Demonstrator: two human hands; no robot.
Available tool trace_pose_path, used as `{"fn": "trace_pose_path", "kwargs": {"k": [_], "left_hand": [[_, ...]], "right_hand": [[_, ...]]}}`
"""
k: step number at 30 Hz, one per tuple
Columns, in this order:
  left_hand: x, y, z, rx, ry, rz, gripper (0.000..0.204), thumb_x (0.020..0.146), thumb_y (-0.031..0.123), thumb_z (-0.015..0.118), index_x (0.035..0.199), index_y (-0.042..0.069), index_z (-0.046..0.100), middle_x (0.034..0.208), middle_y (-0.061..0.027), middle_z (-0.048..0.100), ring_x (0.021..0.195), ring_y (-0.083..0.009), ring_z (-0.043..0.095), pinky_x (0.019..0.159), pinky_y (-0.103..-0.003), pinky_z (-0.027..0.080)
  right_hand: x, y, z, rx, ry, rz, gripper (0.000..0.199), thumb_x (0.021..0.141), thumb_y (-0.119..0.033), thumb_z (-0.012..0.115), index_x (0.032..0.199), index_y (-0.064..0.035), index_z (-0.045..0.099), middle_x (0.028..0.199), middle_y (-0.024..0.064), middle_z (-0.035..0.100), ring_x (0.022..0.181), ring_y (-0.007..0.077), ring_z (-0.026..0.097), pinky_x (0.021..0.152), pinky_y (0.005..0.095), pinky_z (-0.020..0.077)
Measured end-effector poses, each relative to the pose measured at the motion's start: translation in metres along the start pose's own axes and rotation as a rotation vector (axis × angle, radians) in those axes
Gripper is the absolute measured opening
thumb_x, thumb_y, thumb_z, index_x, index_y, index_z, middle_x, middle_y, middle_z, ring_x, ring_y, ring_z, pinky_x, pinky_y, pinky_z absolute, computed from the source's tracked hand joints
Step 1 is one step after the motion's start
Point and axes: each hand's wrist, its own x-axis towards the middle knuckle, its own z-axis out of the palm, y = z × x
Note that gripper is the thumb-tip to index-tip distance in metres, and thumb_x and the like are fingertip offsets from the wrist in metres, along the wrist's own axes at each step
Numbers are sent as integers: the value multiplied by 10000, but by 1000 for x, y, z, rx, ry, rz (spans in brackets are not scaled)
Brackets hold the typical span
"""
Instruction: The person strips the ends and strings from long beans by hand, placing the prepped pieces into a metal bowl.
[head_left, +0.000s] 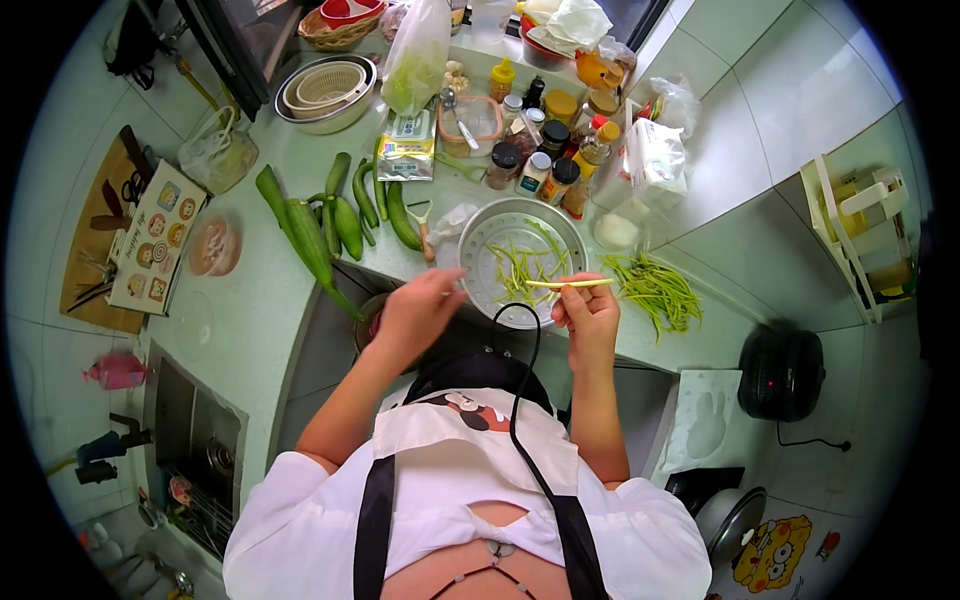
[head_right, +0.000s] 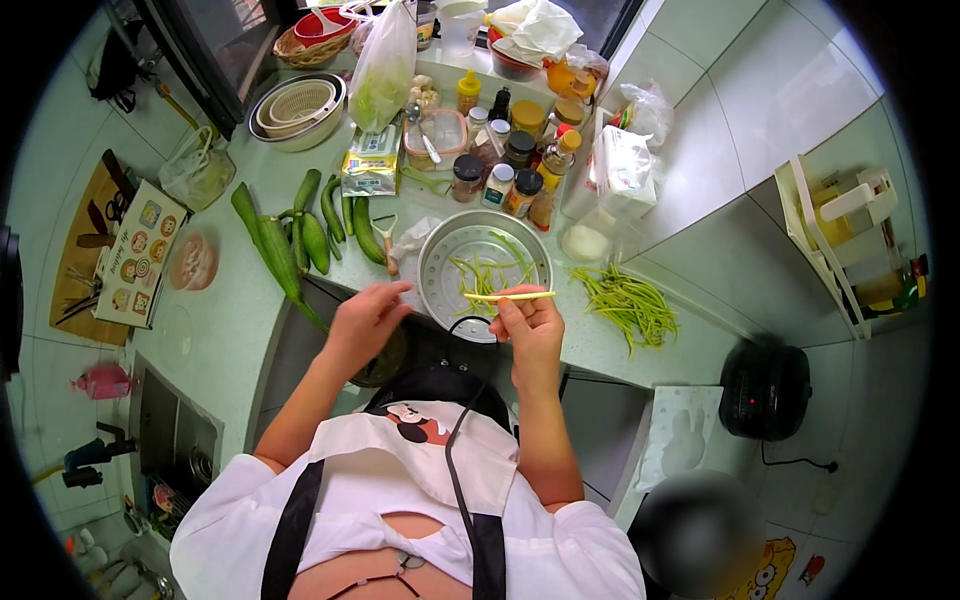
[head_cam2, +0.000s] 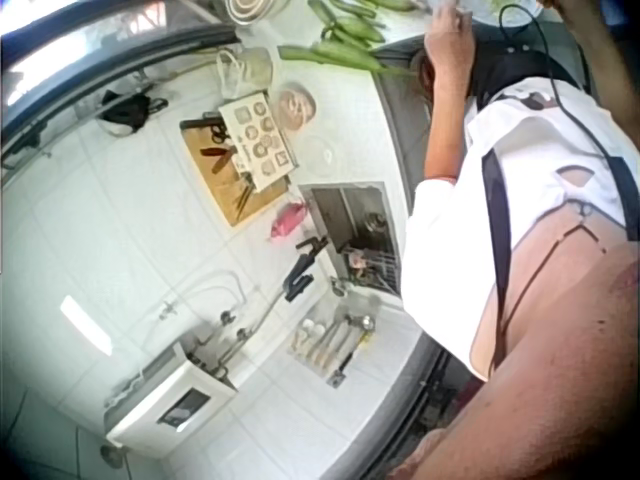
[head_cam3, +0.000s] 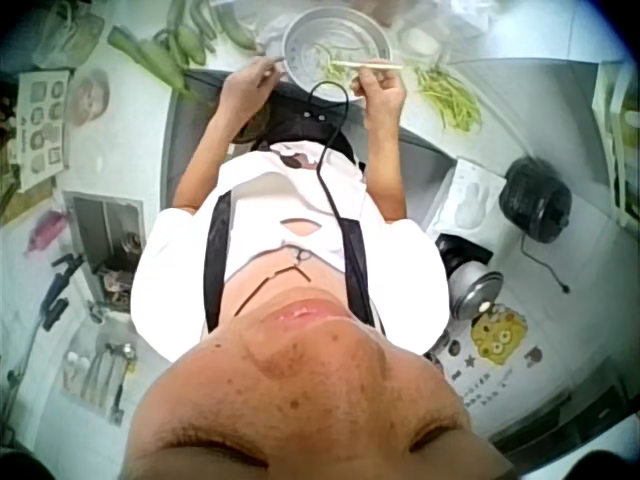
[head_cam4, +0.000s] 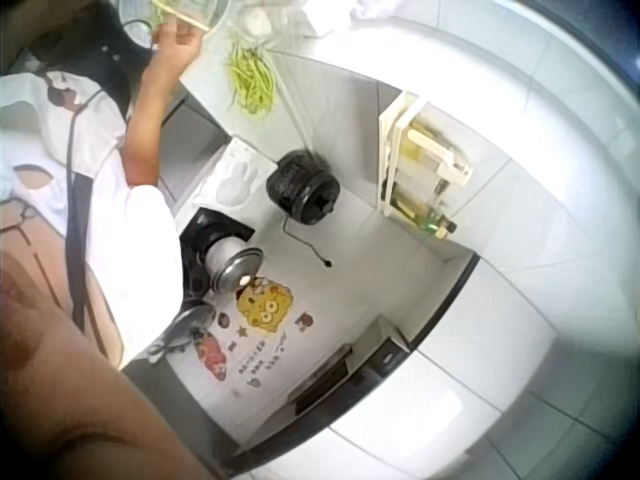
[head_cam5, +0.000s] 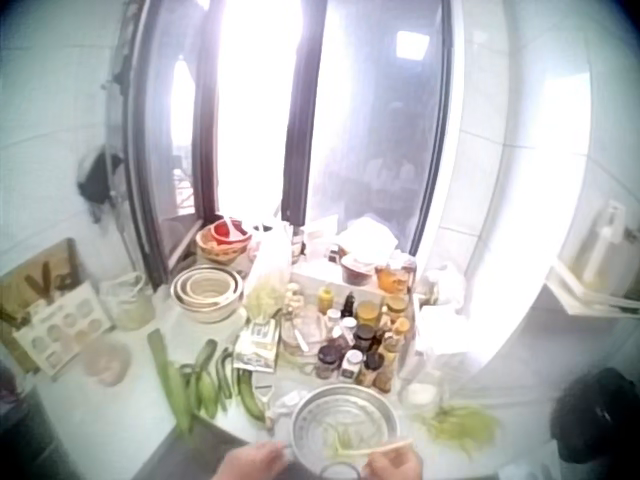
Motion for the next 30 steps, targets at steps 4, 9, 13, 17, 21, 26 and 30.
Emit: {"fn": "trace_pose_path", "kwargs": {"k": [4, 9, 13, 17, 21, 26, 30], "left_hand": [[21, 41, 17, -77, 84, 254, 287, 772, 100, 679, 1052, 97, 614, 821, -86, 614, 666, -249, 608, 587, -328, 489], [26, 43, 30, 22, 17, 328, 159, 774, 94, 660, 931, 84, 638, 783, -80, 617, 667, -265, 612, 570, -347, 491], [28, 38, 32, 50, 6, 326, 107, 788, 85, 638, 894, 72, 636, 755, -73, 615, 659, -262, 615, 551, -355, 486], [32, 41, 33, 17, 99, 295, 80, 786, 96, 610, 861, 78, 589, 730, -64, 593, 642, -265, 605, 538, -357, 478], [34, 33, 43, -179, 203, 228, 95, 844, 94, 581, 929, 57, 599, 756, -80, 617, 595, -251, 591, 531, -332, 468], [29, 36, 46, -581, 66, -8, 165, 918, 94, 510, 1047, 31, 590, 743, -63, 593, 550, -144, 528, 516, -265, 428], [25, 44, 42, -673, -13, -59, 243, 954, 134, 456, 1145, 17, 550, 698, 0, 518, 574, -66, 460, 512, -219, 382]], "right_hand": [[-5, 0, 4, -65, -67, -5, 97, 861, -59, 608, 943, -35, 562, 811, 60, 641, 563, 64, 525, 493, 184, 408], [-9, 1, 1, -81, -74, -5, 101, 867, -66, 604, 952, -35, 560, 806, 58, 635, 567, 55, 505, 486, 178, 398], [-8, -14, -6, -183, 46, -27, 118, 904, -138, 573, 960, -37, 597, 753, 31, 625, 534, 41, 477, 470, 170, 368], [-5, -11, -26, -477, -55, -11, 194, 924, -210, 554, 949, -35, 633, 682, 5, 613, 505, 27, 453, 455, 177, 345], [-12, -6, -17, -510, -149, 63, 164, 902, -180, 585, 896, -23, 633, 656, 4, 612, 525, 38, 496, 469, 193, 366], [-15, 1, -1, -543, -223, -15, 126, 897, -151, 599, 890, -27, 622, 666, -16, 596, 538, 17, 478, 465, 174, 338], [-13, -1, 3, -578, -174, -58, 125, 885, -140, 611, 867, -17, 622, 634, -7, 588, 545, 34, 514, 488, 190, 384]]}}
